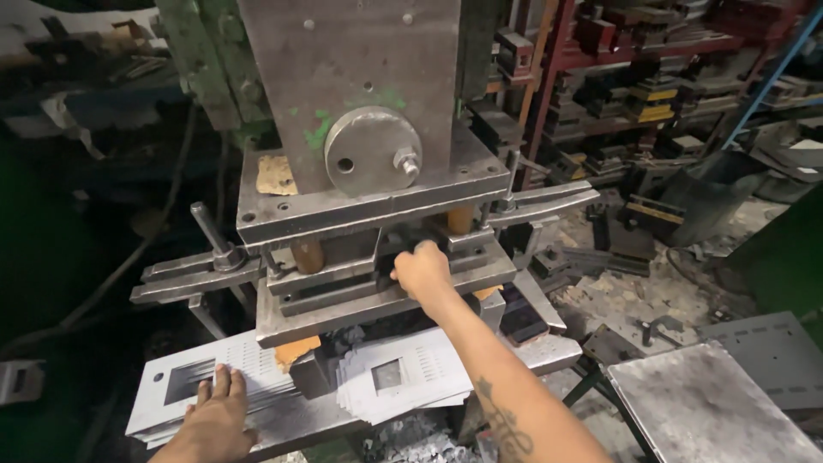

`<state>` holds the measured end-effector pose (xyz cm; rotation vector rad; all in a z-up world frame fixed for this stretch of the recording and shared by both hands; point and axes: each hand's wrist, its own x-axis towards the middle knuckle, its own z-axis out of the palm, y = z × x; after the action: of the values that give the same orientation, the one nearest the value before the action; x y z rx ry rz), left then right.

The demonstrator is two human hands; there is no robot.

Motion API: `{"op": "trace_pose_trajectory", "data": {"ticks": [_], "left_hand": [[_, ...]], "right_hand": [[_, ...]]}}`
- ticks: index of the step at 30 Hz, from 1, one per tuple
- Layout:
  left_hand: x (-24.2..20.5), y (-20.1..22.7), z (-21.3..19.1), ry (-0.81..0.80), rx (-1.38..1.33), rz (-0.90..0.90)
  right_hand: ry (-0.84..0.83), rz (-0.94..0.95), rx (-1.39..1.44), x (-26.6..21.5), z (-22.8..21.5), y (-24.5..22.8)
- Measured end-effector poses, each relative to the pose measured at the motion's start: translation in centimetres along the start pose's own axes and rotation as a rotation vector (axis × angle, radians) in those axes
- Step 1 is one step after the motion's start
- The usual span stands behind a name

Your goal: Stamping flat metal pieces using an industrial manual press.

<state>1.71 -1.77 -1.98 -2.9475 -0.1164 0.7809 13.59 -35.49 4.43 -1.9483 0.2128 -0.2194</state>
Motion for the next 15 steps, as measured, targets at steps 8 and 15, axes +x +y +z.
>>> {"op": "trace_pose_trajectory", "data": {"ticks": [8, 15], "left_hand": [[0.1, -0.1, 0.0, -0.048, 0.018, 0.017], [3.0, -1.0, 2.5, -0.019, 0.028, -0.026]], "right_hand": [[-0.193, 0.508, 0.955, 1.8, 0.3, 2.0], [-0.224, 0.509, 0.955, 0.9, -0.4, 1.1]]}}
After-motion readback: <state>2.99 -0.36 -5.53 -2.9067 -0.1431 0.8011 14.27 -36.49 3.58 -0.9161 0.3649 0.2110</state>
